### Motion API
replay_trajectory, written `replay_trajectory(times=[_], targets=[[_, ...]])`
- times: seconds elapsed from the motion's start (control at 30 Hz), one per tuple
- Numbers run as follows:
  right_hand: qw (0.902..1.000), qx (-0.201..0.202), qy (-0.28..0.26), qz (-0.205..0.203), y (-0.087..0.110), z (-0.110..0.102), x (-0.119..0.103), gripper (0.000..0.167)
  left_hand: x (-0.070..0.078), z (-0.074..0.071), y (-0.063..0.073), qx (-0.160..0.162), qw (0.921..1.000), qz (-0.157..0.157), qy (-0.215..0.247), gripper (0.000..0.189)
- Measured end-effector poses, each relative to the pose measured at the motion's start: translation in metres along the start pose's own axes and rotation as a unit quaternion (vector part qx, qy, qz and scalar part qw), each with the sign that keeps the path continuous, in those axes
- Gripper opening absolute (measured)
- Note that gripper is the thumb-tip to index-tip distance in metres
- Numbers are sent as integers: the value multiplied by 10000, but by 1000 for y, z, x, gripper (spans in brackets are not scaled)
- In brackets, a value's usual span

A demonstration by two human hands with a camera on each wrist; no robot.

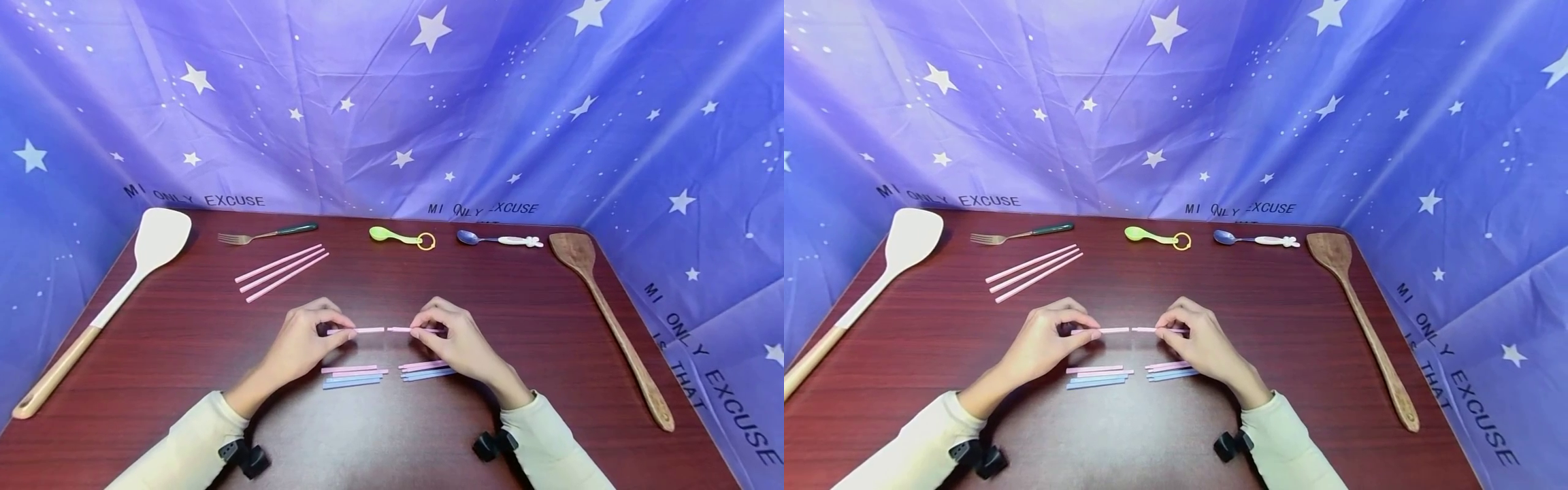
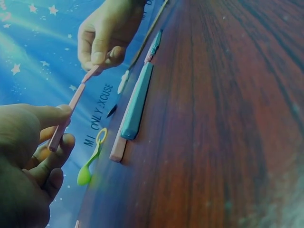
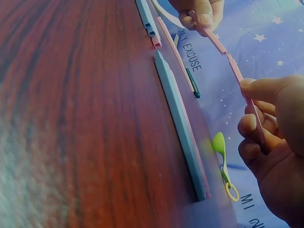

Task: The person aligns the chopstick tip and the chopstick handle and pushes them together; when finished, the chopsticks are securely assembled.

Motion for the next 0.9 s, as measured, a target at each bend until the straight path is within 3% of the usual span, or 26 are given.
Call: replay_trajectory(times=[0.27, 0.9], targets=[[9999, -138, -27, 80, 2, 3, 0, 7, -1, 3, 2, -50, 10000, -32, -14, 8], [10000, -37, -15, 61, 2, 4, 1, 6, -1, 2, 1, -85, 9999, 16, 57, 9]])
Point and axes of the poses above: each hand's wrist, its own y-axis away from the middle knuckle, its own z-axis out of the palm, x = y × z, the point moved 6 cm from there along -y, towards the middle knuckle, and after that the axes turned 9 degrees about x, right-handed, at the moved point
